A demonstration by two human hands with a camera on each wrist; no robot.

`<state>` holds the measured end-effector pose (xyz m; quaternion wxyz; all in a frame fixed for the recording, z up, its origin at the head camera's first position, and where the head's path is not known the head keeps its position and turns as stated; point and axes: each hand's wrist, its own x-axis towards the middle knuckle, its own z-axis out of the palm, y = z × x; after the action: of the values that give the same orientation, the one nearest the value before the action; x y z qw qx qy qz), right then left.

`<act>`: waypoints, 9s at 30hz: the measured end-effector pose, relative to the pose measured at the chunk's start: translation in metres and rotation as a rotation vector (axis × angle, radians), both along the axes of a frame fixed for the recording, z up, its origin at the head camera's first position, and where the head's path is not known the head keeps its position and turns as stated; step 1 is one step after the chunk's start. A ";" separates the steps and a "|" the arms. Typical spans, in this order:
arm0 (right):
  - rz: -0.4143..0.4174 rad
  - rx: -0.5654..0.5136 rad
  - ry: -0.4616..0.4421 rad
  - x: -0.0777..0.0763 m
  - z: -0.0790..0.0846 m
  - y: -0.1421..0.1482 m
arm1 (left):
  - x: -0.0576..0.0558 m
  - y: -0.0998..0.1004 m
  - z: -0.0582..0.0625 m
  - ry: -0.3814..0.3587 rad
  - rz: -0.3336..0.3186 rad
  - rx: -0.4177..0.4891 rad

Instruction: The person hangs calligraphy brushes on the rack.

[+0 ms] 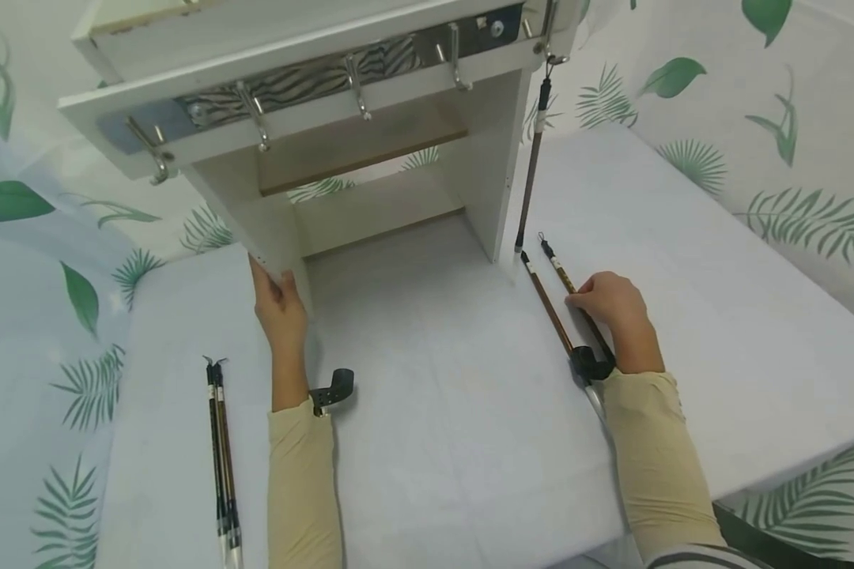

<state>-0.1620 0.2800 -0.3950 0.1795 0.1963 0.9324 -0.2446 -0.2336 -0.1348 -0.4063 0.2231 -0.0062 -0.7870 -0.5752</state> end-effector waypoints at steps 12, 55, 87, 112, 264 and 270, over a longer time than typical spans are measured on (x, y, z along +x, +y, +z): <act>0.009 0.028 -0.021 -0.001 0.004 -0.002 | 0.019 0.010 0.024 -0.007 -0.005 0.038; -0.059 -0.188 0.292 0.004 0.018 -0.003 | 0.015 0.008 0.020 -0.023 -0.016 0.014; -0.203 -0.286 0.785 0.045 0.113 -0.039 | -0.003 -0.002 -0.005 -0.006 -0.001 -0.015; 0.094 -0.417 1.032 0.043 0.113 -0.097 | -0.001 0.000 0.002 -0.046 -0.001 0.002; 0.203 -0.801 1.003 0.008 0.086 -0.115 | 0.014 0.009 0.029 -0.100 -0.001 0.001; 0.194 -0.825 0.986 0.008 0.086 -0.115 | 0.013 0.007 0.027 -0.094 -0.015 0.012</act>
<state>-0.1538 0.1655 -0.3092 -0.1874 -0.1091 0.7483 -0.6269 -0.2205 -0.1277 -0.3790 0.1817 0.0162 -0.7929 -0.5814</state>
